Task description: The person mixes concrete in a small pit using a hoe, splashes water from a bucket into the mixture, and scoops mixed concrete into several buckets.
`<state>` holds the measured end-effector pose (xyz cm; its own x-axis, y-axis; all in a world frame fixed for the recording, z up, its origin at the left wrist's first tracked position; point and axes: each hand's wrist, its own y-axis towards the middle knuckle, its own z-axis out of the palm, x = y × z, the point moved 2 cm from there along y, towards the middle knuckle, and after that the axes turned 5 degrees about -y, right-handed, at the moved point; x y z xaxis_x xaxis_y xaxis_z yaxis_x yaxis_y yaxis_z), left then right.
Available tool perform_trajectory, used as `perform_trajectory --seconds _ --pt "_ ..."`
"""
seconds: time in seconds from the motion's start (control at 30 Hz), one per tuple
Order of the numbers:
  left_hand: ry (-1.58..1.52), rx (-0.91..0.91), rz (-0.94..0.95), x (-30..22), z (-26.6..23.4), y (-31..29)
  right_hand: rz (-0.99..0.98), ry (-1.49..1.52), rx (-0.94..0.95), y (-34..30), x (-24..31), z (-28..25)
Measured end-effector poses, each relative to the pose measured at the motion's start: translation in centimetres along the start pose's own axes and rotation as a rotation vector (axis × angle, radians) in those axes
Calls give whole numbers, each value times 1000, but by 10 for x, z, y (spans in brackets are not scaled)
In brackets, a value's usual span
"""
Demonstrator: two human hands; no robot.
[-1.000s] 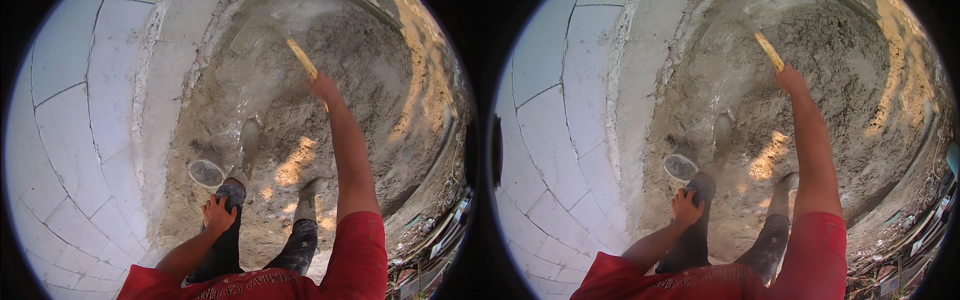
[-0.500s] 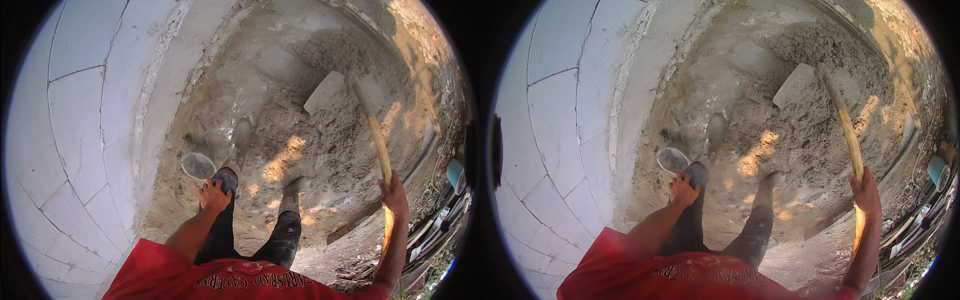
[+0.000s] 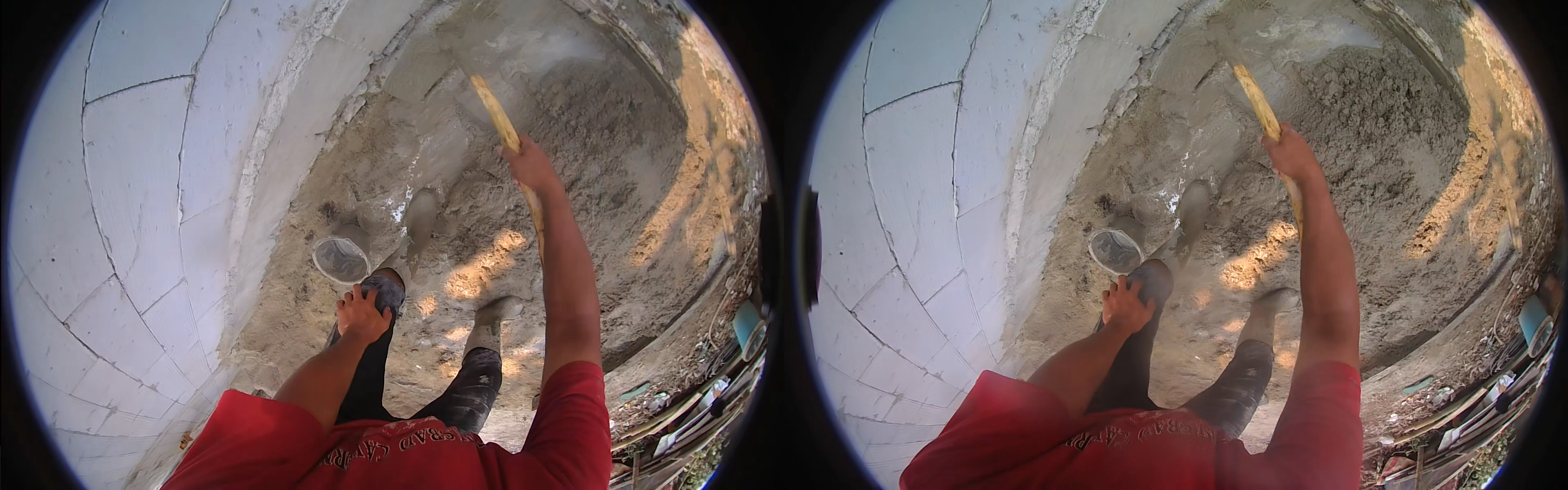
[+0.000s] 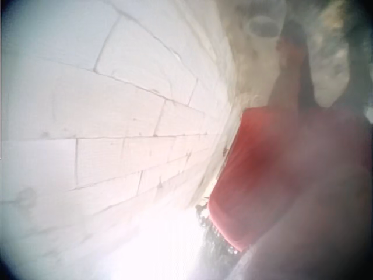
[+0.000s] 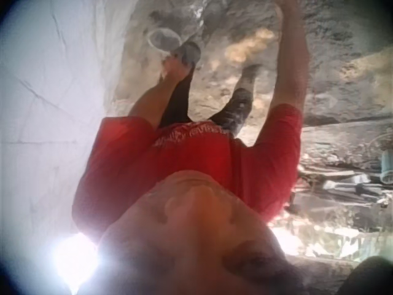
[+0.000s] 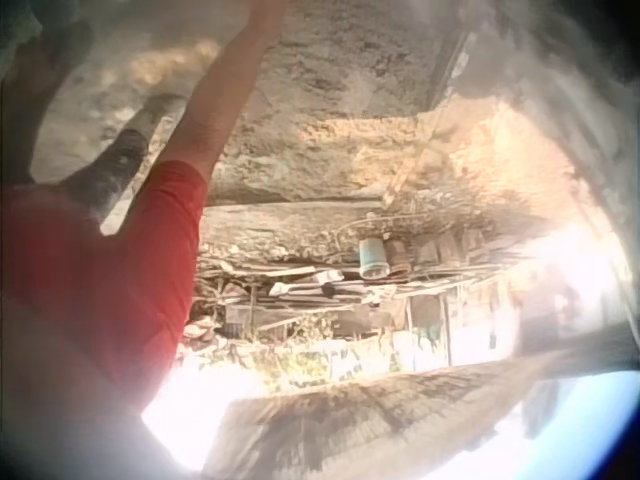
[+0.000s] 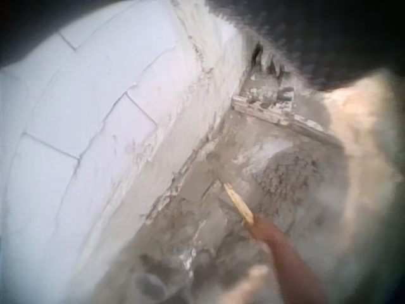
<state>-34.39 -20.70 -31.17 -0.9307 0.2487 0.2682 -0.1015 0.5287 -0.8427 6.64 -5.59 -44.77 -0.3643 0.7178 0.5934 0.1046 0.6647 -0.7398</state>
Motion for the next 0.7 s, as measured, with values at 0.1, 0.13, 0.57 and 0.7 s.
perform_trajectory --seconds 0.1,0.13,0.57,0.7 --pt "11 9 -6 -6 4 -1 7 -48 10 53 -16 61" --pt "5 42 -4 -8 8 -7 34 -147 -22 53 -27 77" --pt "-6 -44 -46 -49 45 -48 155 -594 -170 -139 -204 -32" --pt "-555 -273 132 7 91 -68 184 -541 -15 -263 -161 -107"
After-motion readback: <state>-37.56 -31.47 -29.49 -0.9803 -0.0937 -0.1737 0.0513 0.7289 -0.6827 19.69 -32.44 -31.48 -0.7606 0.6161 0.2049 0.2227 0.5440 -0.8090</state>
